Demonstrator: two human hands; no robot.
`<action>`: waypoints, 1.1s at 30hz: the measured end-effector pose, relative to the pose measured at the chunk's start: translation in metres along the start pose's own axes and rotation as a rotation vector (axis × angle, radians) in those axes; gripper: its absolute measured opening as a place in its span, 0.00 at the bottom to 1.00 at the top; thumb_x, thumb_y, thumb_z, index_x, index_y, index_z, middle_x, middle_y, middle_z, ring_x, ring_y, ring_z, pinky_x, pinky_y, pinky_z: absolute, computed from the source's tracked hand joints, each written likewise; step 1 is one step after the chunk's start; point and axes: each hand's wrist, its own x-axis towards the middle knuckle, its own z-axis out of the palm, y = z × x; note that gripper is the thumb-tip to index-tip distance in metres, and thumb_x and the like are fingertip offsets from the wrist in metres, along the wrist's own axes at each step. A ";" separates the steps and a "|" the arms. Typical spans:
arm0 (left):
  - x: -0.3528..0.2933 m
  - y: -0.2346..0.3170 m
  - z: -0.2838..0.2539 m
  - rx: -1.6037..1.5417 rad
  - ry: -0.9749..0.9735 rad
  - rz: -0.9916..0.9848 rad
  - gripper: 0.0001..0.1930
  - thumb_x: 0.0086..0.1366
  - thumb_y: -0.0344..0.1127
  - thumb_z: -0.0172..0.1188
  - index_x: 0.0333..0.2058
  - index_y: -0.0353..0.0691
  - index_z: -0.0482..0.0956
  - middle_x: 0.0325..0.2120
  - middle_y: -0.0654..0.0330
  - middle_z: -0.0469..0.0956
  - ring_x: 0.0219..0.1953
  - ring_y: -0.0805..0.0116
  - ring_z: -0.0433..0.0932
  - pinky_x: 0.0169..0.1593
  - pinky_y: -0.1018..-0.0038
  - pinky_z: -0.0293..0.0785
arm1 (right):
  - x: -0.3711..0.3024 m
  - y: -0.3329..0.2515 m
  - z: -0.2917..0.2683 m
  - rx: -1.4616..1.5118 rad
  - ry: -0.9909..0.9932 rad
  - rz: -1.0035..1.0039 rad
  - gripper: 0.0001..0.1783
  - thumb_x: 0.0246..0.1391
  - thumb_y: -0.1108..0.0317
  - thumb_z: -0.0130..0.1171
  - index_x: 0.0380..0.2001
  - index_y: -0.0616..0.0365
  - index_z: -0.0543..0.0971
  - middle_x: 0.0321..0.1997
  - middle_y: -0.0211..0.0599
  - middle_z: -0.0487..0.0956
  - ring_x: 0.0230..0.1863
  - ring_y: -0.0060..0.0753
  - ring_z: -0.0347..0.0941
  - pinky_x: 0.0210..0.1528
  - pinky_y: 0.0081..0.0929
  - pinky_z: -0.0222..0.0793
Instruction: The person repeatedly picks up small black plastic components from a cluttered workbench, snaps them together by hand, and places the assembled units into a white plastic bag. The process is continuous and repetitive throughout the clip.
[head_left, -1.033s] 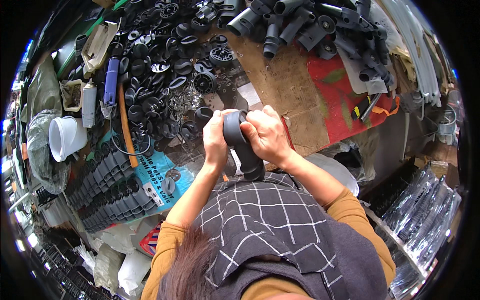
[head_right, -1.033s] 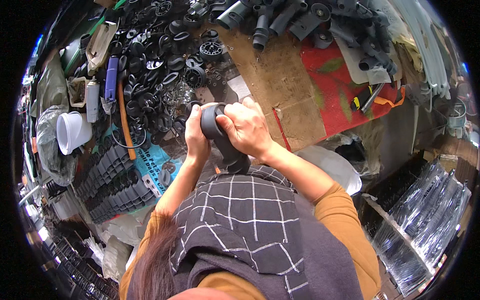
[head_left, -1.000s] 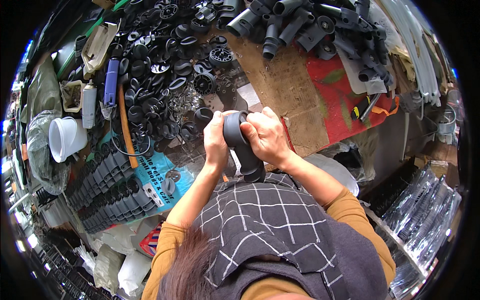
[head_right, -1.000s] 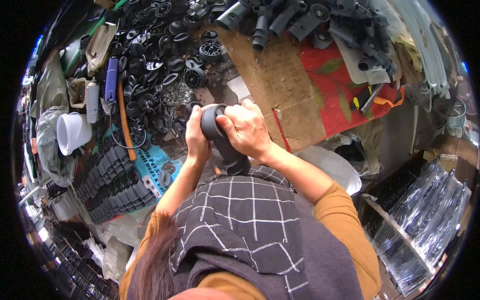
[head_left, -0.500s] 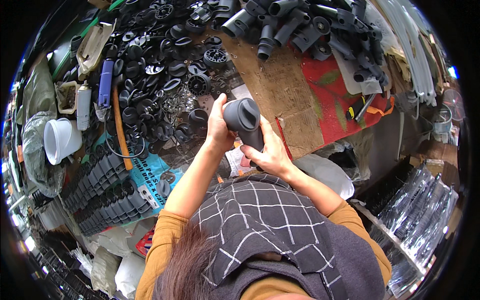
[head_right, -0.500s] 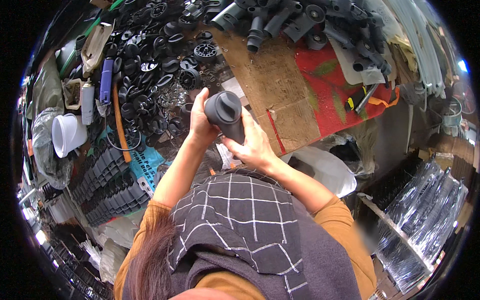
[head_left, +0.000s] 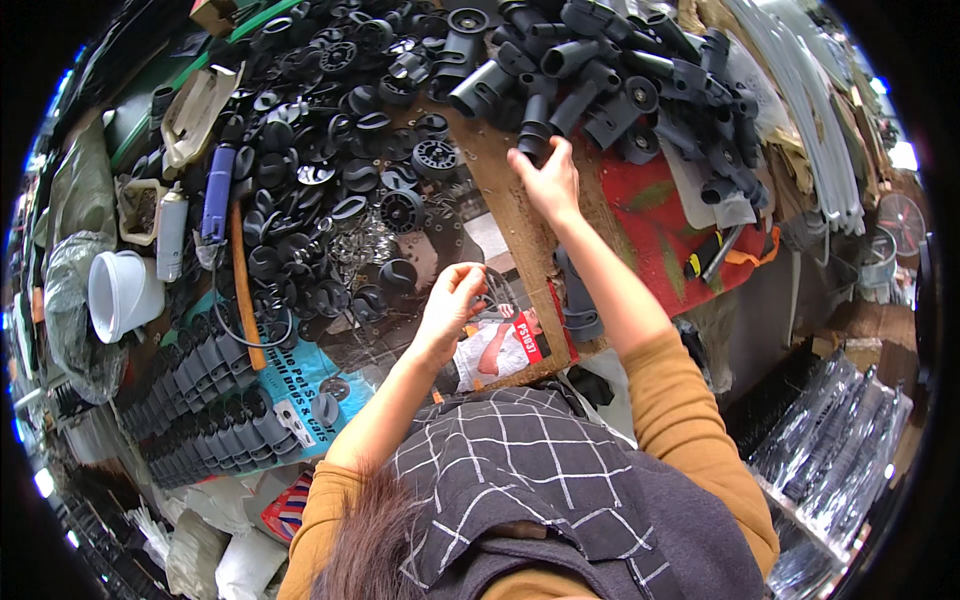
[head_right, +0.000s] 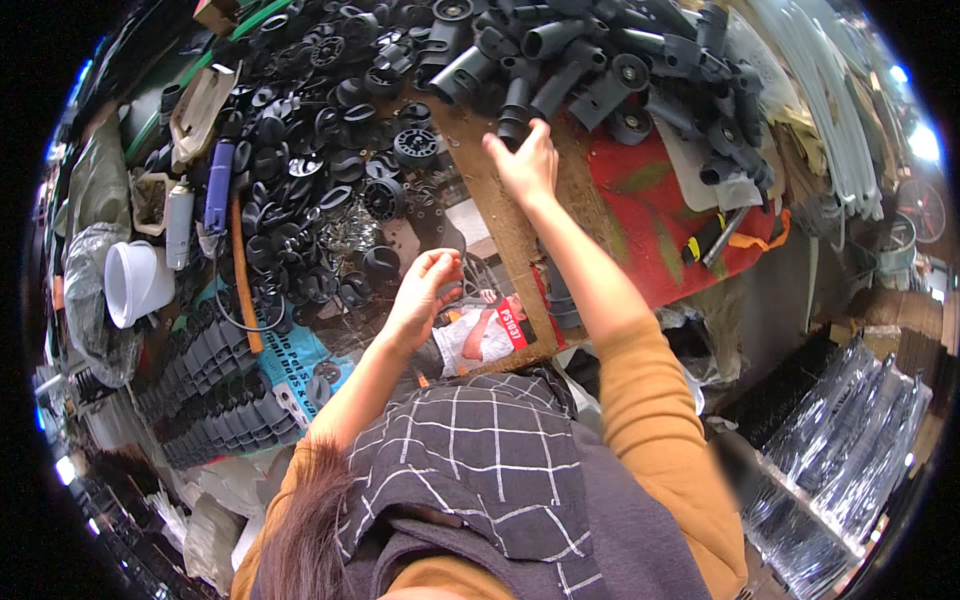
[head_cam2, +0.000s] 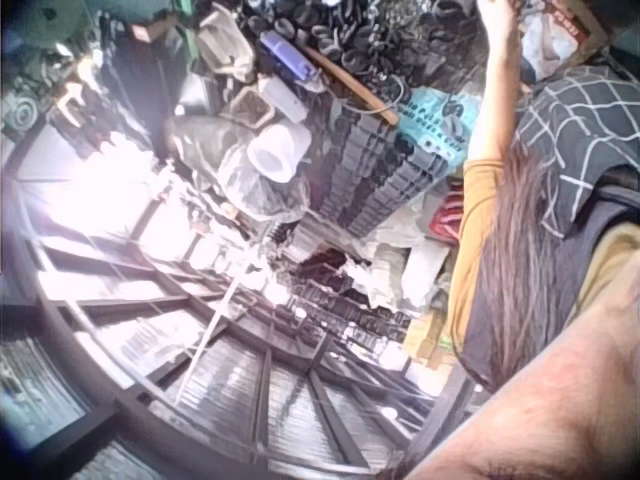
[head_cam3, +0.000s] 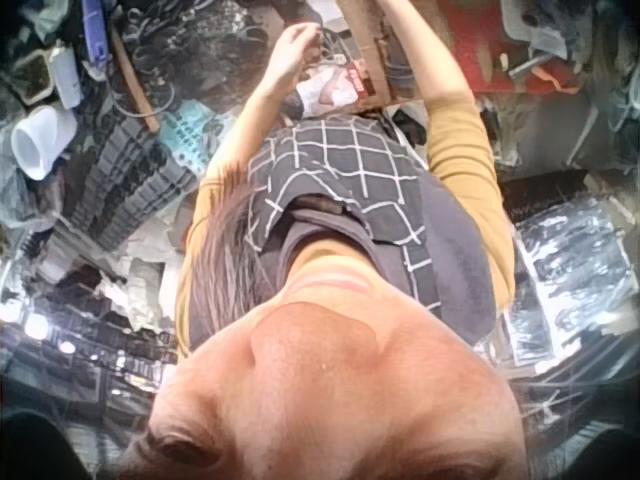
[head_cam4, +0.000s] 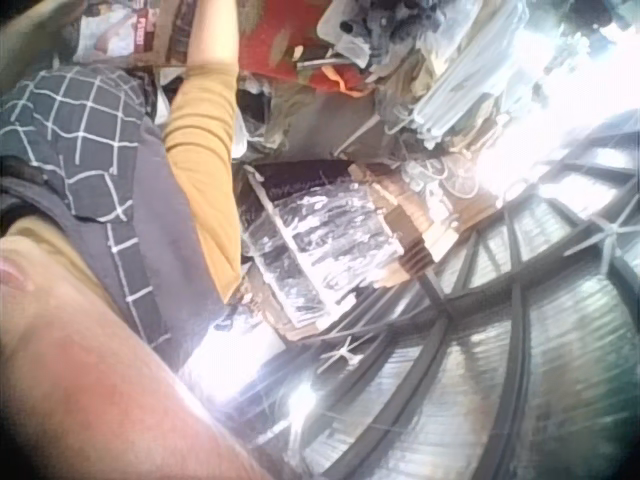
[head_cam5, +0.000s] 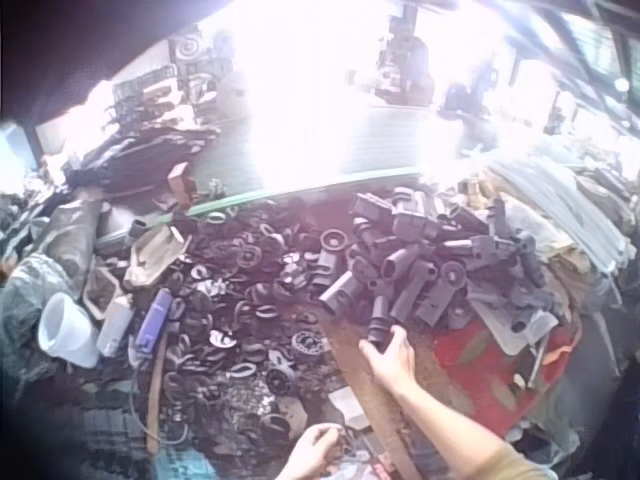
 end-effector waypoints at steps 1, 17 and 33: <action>-0.001 0.000 -0.001 -0.009 -0.021 0.011 0.13 0.67 0.45 0.56 0.45 0.46 0.73 0.40 0.68 0.74 0.44 0.77 0.71 0.47 0.74 0.68 | 0.017 -0.005 0.015 0.011 0.018 0.066 0.46 0.41 0.40 0.66 0.54 0.65 0.65 0.47 0.58 0.75 0.49 0.58 0.72 0.53 0.45 0.66; 0.005 -0.023 -0.007 0.175 0.104 0.203 0.29 0.57 0.38 0.64 0.58 0.42 0.68 0.51 0.53 0.70 0.50 0.66 0.72 0.54 0.72 0.68 | -0.223 0.032 -0.067 -0.019 -0.510 -0.697 0.45 0.24 0.61 0.80 0.52 0.43 0.70 0.51 0.45 0.57 0.52 0.50 0.59 0.52 0.42 0.65; -0.011 0.015 -0.082 0.574 0.573 0.499 0.11 0.58 0.30 0.63 0.39 0.37 0.74 0.31 0.63 0.78 0.30 0.73 0.76 0.36 0.76 0.73 | -0.185 -0.035 -0.039 0.258 -0.495 -0.417 0.15 0.50 0.68 0.63 0.40 0.61 0.75 0.34 0.41 0.75 0.37 0.41 0.73 0.43 0.32 0.70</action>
